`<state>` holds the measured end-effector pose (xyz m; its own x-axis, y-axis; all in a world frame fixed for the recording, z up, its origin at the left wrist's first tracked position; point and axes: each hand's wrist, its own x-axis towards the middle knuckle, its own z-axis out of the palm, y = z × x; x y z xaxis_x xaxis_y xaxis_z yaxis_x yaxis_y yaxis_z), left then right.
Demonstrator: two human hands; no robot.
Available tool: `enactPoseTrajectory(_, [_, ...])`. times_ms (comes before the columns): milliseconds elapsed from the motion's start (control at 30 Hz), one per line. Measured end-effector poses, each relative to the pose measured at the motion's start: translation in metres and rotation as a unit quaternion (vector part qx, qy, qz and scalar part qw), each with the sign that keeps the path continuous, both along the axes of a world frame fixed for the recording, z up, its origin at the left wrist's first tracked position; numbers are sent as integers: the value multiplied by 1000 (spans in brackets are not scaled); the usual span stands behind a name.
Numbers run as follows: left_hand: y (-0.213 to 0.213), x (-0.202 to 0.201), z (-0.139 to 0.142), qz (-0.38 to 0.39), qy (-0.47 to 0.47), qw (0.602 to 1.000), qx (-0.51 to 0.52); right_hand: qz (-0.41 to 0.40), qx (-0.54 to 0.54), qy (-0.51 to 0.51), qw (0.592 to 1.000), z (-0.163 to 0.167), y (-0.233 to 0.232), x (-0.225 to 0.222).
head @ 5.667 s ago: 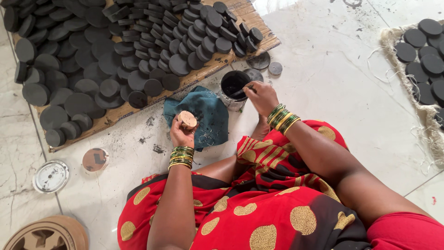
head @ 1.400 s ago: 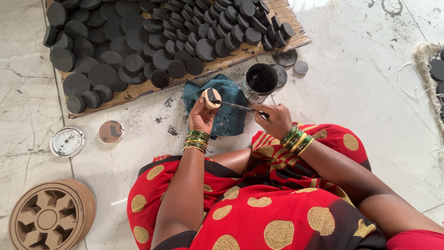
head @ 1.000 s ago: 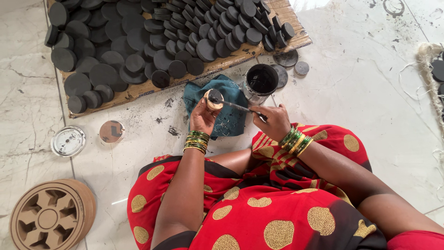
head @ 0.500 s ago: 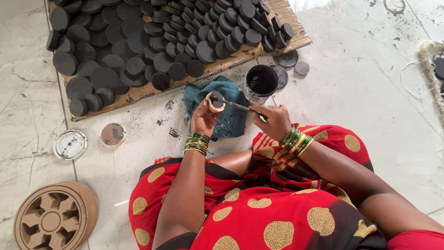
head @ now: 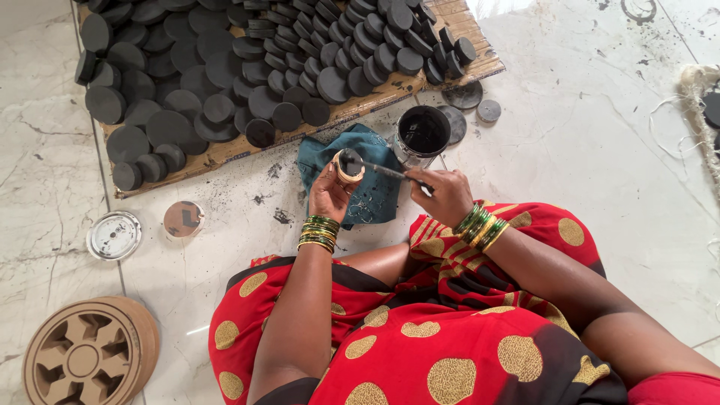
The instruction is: The person sits on the floor coating small round discs with black paste. They hold a disc in one hand, dip a small flat tool into a container of black paste, spread the paste over the disc's surface, and set the finished disc aside with a large batch of already coated discs on cardboard.
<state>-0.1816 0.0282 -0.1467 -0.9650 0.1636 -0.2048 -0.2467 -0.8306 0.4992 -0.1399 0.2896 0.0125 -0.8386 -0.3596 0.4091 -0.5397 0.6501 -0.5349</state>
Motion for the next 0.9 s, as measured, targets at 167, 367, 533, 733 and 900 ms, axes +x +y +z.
enactPoseTrajectory(167, [-2,-1,-5,53,-27,998,17,-6,71,29,997,1,4,10])
enactPoseTrajectory(367, [-1,0,0,20,-7,1000,13,-42,27,-3,999,-3,6,-2])
enactPoseTrajectory(533, [1,0,0,9,-10,1000,10,1,3,1,1000,-3,-1,-2])
enactPoseTrajectory(733, [-4,-2,-5,63,-43,997,29,-2,79,29,996,-4,6,9])
enactPoseTrajectory(900, [-1,-1,0,33,-21,999,24,-44,40,-10,998,-10,8,-5])
